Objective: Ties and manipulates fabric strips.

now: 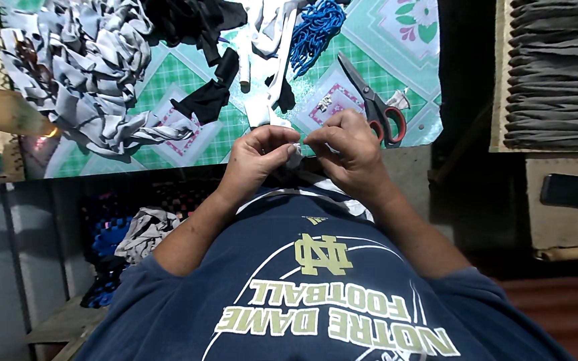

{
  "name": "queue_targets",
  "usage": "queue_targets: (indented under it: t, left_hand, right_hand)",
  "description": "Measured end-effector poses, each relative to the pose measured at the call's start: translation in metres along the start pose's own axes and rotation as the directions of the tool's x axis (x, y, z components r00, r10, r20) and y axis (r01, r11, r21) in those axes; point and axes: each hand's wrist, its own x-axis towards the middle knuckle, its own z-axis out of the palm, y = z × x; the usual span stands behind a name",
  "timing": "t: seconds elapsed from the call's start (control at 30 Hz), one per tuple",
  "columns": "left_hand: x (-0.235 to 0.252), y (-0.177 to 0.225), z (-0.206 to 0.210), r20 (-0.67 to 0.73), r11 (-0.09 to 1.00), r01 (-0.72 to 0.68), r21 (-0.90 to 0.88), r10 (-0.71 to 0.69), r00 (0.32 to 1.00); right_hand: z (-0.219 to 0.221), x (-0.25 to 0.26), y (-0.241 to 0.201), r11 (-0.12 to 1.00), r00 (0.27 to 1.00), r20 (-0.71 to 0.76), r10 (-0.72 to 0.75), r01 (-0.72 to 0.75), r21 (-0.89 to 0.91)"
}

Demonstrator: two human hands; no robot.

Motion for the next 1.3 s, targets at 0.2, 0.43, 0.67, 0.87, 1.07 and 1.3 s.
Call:
queue_targets:
  t: [0.2, 0.43, 0.67, 0.87, 1.07, 1.3]
  left_hand:
    - [0.000, 0.001, 0.001, 0.021, 0.996, -0.043, 0.072, 0.042, 0.999]
    - [0.000, 0.001, 0.001, 0.051, 0.994, -0.089, 0.060, 0.086, 0.995]
    - [-0.001, -0.001, 0.001, 0.072, 0.992, -0.118, 0.036, 0.115, 0.991]
    - [0.000, -0.001, 0.003, 0.051, 0.991, -0.117, 0.059, 0.114, 0.992]
    - [0.001, -0.003, 0.005, 0.001, 0.976, -0.168, 0.140, 0.170, 0.986]
    - [-0.001, -0.008, 0.004, -0.037, 0.935, -0.200, 0.293, 0.220, 0.975]
  right_hand:
    - [0.000, 0.000, 0.001, 1.000, 1.000, 0.003, -0.006, 0.006, 0.011]
    - [0.002, -0.002, 0.004, 0.977, 0.997, 0.010, 0.071, -0.072, 0.200]
    - [0.002, -0.002, 0.004, 0.952, 0.996, 0.018, 0.092, -0.093, 0.292]
    - [0.008, -0.001, -0.001, 0.949, 0.994, -0.006, 0.111, -0.104, 0.299]
    - [0.013, 0.001, -0.010, 0.971, 0.997, 0.009, 0.076, -0.076, 0.226]
    - [0.015, 0.003, -0.018, 1.000, 0.999, 0.049, 0.002, -0.001, -0.005]
